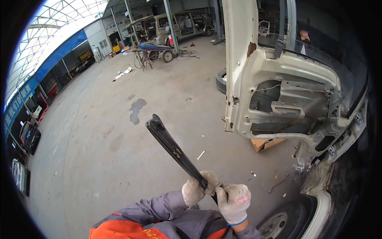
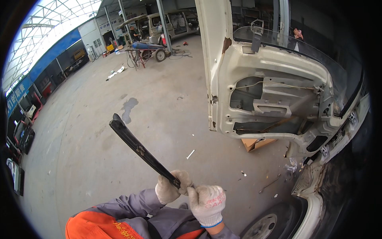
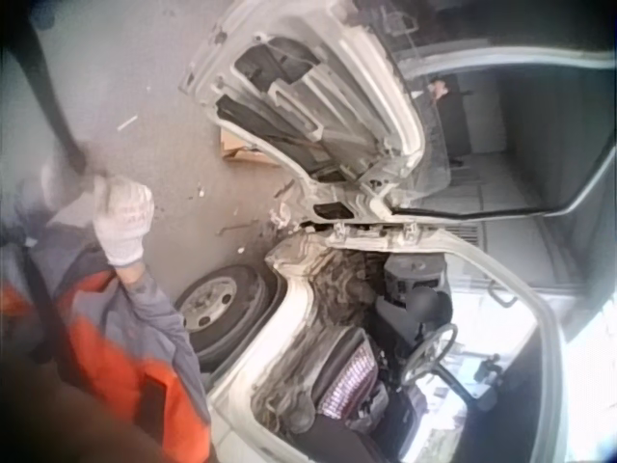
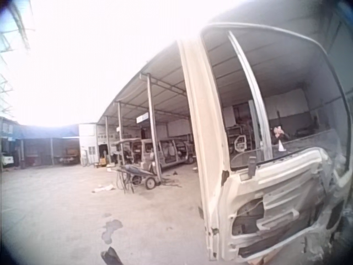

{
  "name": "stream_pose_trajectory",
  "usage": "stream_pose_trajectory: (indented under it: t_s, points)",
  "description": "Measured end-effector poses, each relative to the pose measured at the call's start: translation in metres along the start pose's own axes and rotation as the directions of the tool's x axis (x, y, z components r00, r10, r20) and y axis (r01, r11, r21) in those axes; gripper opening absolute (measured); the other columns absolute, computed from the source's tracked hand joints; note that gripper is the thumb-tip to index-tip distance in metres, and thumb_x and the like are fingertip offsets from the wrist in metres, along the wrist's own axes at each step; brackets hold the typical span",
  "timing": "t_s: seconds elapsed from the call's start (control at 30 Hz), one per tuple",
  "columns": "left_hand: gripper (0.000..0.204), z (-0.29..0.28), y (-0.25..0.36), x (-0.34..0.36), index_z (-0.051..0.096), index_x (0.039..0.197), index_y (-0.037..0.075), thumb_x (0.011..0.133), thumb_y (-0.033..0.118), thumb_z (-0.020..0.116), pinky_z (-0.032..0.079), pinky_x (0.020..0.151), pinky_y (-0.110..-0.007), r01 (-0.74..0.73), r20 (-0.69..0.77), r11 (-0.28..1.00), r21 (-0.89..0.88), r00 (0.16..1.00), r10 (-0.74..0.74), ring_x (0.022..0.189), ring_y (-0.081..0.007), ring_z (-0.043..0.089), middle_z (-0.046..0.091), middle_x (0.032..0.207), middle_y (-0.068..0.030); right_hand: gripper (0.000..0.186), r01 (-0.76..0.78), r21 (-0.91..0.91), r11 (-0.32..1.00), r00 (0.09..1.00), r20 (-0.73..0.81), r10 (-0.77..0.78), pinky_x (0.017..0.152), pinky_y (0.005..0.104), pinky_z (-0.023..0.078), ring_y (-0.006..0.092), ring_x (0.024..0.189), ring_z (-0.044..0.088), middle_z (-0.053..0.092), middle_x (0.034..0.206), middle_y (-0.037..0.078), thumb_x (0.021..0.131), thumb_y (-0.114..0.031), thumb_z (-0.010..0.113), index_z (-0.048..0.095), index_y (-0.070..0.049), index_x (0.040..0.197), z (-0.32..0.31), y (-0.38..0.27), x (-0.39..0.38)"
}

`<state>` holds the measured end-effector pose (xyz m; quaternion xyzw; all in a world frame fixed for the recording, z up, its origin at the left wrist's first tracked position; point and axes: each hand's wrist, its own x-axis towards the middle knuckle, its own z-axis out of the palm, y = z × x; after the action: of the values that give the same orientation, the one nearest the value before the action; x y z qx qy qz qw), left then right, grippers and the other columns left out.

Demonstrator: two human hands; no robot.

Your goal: The person removes a headlight assembly from the front of a white van, then detaches the driver-side door and pulls out the door weather stripping. The removed parts are placed on the workshop floor.

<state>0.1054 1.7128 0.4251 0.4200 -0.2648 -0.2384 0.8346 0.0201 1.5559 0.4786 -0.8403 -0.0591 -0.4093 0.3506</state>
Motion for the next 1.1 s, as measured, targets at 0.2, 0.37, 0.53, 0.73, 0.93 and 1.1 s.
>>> stream_pose_trajectory:
  t_s: [0.2,0.37,0.53,0.73,0.93,1.1]
  points:
    - [0.092,0.015,0.007,0.012,0.059,0.079,0.001,0.085,0.091,0.044,0.045,0.071,-0.036,-0.037,0.023,0.999,-0.016,0.999,0.037,0.072,-0.0212,0.053,0.054,0.078,-0.0089,0.023,-0.161,-0.053,0.985,0.987,-0.014,0.161,0.056,0.0507,0.044,0.0402,0.057,0.057,0.058,0.062,0.015,0.084,-0.009,0.077,0.057,-0.006,0.073,-0.001,0.02,-0.006]
    - [0.089,0.011,0.005,0.015,0.057,0.077,0.001,0.087,0.089,0.046,0.045,0.071,-0.037,-0.025,0.065,0.999,-0.048,0.997,0.028,0.071,-0.0221,0.052,0.052,0.076,-0.0091,0.015,-0.193,-0.033,0.981,0.98,0.044,0.195,0.06,0.0496,0.049,0.0393,0.062,0.062,0.064,0.069,0.016,0.086,-0.008,0.075,0.062,-0.004,0.081,0.0,0.023,-0.006]
    - [0.088,0.01,0.003,0.015,0.057,0.077,0.001,0.089,0.087,0.047,0.045,0.07,-0.037,-0.054,0.05,0.997,-0.051,0.997,0.057,0.072,-0.022,0.053,0.053,0.077,-0.0094,0.007,-0.335,0.015,0.942,0.92,0.22,0.324,0.07,0.0439,0.055,0.0329,0.073,0.072,0.071,0.078,0.016,0.091,-0.008,0.068,0.07,-0.001,0.094,0.013,0.047,-0.032]
    - [0.085,0.002,0.004,0.015,0.061,0.084,0.002,0.091,0.085,0.046,0.046,0.07,-0.04,-0.112,-0.094,0.993,-0.043,0.99,0.107,0.07,-0.0251,0.054,0.057,0.077,-0.0104,0.023,-0.44,-0.077,0.894,0.806,0.406,0.432,0.085,0.0439,0.057,0.0359,0.094,0.074,0.076,0.101,0.016,0.097,-0.024,0.065,0.073,-0.007,0.111,0.023,0.082,-0.083]
    - [0.071,0.002,0.01,0.02,0.06,0.088,0.008,0.092,0.079,0.054,0.044,0.068,-0.039,-0.12,-0.338,0.992,-0.047,0.936,0.098,0.07,-0.0201,0.05,0.052,0.079,-0.0041,0.063,-0.679,-0.232,0.697,0.302,0.776,0.553,0.099,0.0422,0.053,0.0371,0.117,0.069,0.074,0.122,0.018,0.096,-0.054,0.066,0.063,-0.009,0.14,-0.008,0.117,-0.156]
    - [0.065,-0.008,-0.007,0.012,0.058,0.096,0.01,0.09,0.075,0.063,0.044,0.071,-0.04,-0.04,-0.165,0.991,-0.131,0.986,0.018,0.074,-0.019,0.049,0.051,0.085,-0.0038,0.051,-0.767,-0.195,0.611,0.301,0.732,0.611,0.096,0.0445,0.052,0.0406,0.111,0.068,0.073,0.116,0.022,0.101,-0.053,0.057,0.075,-0.01,0.123,-0.019,0.128,-0.214]
